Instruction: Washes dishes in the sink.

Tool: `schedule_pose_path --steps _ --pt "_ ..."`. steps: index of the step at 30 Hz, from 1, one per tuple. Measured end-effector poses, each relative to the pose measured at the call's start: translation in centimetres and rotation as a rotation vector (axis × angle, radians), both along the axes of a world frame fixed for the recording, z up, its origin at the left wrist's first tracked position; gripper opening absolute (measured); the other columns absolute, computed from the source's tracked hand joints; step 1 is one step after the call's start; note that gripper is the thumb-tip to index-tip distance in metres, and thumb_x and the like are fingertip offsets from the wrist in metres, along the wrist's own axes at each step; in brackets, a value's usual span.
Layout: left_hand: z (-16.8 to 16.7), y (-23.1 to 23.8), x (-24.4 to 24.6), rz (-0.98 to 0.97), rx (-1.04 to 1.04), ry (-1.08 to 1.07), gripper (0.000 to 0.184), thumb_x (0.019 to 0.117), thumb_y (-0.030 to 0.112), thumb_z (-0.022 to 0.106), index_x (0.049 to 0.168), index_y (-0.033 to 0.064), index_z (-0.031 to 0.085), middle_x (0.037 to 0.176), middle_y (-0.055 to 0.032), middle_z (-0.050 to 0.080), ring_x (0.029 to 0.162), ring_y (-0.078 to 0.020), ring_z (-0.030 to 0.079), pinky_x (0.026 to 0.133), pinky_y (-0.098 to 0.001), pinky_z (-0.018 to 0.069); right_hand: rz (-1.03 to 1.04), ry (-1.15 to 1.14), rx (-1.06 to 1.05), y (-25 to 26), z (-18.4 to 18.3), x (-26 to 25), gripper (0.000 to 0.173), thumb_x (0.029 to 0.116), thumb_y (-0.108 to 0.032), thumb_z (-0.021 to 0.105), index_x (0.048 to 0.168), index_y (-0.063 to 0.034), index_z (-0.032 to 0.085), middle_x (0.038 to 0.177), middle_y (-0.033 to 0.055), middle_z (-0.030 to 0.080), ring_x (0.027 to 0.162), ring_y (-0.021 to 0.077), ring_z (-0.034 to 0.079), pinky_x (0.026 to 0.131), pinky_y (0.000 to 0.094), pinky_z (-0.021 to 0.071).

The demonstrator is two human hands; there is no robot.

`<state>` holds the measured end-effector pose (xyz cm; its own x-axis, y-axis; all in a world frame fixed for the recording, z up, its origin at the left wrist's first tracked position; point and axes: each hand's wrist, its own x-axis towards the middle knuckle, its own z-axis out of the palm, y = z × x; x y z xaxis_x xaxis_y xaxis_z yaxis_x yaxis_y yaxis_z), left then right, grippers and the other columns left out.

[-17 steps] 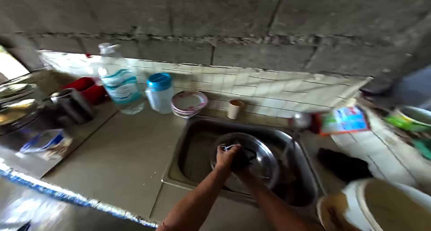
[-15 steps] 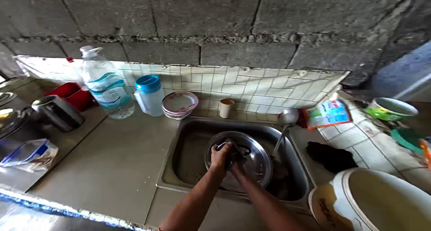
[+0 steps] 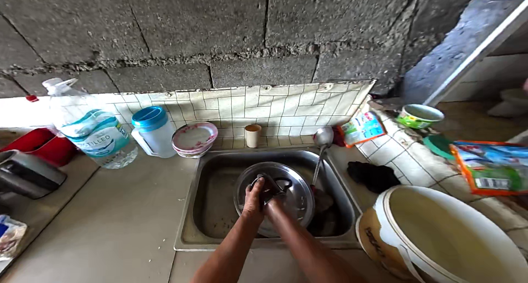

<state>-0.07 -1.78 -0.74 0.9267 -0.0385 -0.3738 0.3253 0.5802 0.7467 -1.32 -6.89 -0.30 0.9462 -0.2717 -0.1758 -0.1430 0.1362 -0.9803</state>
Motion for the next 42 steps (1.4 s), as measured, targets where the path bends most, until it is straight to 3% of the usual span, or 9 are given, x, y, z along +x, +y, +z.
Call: schedule_pose_path --steps 2,4,10,18,22,26,29,34,42 --pt "0.4 0.1 -0.2 0.040 0.190 0.048 0.068 0.0993 0.023 0.067 0.151 0.0014 0.030 0.121 -0.0241 0.062 0.104 -0.0294 0.065 0.089 -0.0453 0.0560 0.364 0.123 -0.538 -1.5 -1.6 -0.3 0.044 0.1005 -0.002 0.057 0.140 0.0155 0.049 0.146 0.0303 0.051 0.142 0.0323 0.045 0.122 0.0399 0.0286" --pt "0.6 -0.1 -0.4 0.074 0.286 0.064 0.076 0.0956 0.022 0.073 0.153 0.0012 0.027 0.125 -0.0265 0.060 0.107 -0.0321 0.064 0.091 -0.0477 0.0552 0.649 0.270 -0.838 -2.0 -1.2 -0.1 0.054 0.1021 -0.008 0.058 0.149 0.0123 0.041 0.157 0.0318 0.038 0.152 0.0421 0.028 0.125 0.0533 0.0149" --pt "-0.6 0.4 0.9 0.163 0.272 0.078 0.065 0.0988 0.024 0.069 0.148 -0.0024 0.035 0.119 -0.0247 0.063 0.103 -0.0282 0.065 0.089 -0.0436 0.0550 0.614 0.100 -0.816 -2.4 -0.1 0.2 0.042 0.1044 -0.014 0.054 0.139 0.0102 0.055 0.143 0.0285 0.056 0.140 0.0362 0.049 0.119 0.0461 0.0345" --pt "-1.4 1.7 2.6 0.287 0.499 -0.167 0.073 0.0872 0.013 0.078 0.143 -0.0055 0.034 0.125 -0.0244 0.057 0.108 -0.0238 0.061 0.092 -0.0389 0.0537 0.895 0.144 -0.500 -7.2 -0.5 1.6 0.027 0.1010 -0.001 0.056 0.123 0.0127 0.063 0.123 0.0285 0.065 0.112 0.0305 0.063 0.103 0.0429 0.0479" --pt "-1.6 1.8 2.9 0.333 0.559 -0.300 0.074 0.0768 0.015 0.083 0.133 -0.0060 0.039 0.117 -0.0195 0.058 0.104 -0.0171 0.062 0.089 -0.0315 0.0542 0.682 0.150 -0.055 -9.5 -1.2 3.1 0.022 0.0978 -0.007 0.057 0.117 0.0040 0.062 0.104 0.0079 0.068 0.089 0.0107 0.063 0.076 0.0270 0.0539" --pt "-1.9 1.3 3.3 0.348 0.526 -0.393 0.077 0.0722 0.019 0.083 0.129 -0.0057 0.038 0.120 -0.0163 0.056 0.108 -0.0110 0.059 0.092 -0.0260 0.0517 0.521 0.296 0.513 -8.6 0.6 4.9 0.043 0.1111 -0.032 0.033 0.142 -0.0036 0.046 0.126 0.0159 0.063 0.113 0.0262 0.065 0.090 0.0464 0.0578" --pt "-2.1 1.5 3.8 0.194 0.516 -0.469 0.084 0.0730 0.021 0.083 0.136 -0.0075 0.036 0.127 -0.0179 0.055 0.113 -0.0094 0.060 0.094 -0.0245 0.0527 0.379 0.287 0.608 -8.1 2.5 7.3 0.032 0.1082 -0.018 0.043 0.137 -0.0062 0.048 0.120 0.0162 0.063 0.104 0.0281 0.067 0.083 0.0478 0.0600" --pt "-0.4 3.6 4.2 -0.137 0.659 -0.415 0.089 0.0868 0.019 0.075 0.156 -0.0070 0.025 0.160 -0.0294 0.030 0.147 -0.0352 0.036 0.116 -0.0441 0.0387 0.274 0.146 0.075 -9.8 5.0 13.6 0.039 0.1012 -0.009 0.061 0.138 0.0026 0.052 0.127 0.0202 0.060 0.107 0.0264 0.063 0.085 0.0426 0.0567" --pt "-1.5 5.2 3.0 -0.229 0.621 -0.233 0.065 0.0962 0.009 0.063 0.152 -0.0053 0.033 0.136 -0.0236 0.060 0.114 -0.0227 0.065 0.095 -0.0366 0.0543 0.304 0.078 -0.997 -13.3 1.6 25.2 0.032 0.1051 -0.016 0.054 0.128 0.0043 0.064 0.128 0.0279 0.065 0.125 0.0433 0.060 0.107 0.0608 0.0440"
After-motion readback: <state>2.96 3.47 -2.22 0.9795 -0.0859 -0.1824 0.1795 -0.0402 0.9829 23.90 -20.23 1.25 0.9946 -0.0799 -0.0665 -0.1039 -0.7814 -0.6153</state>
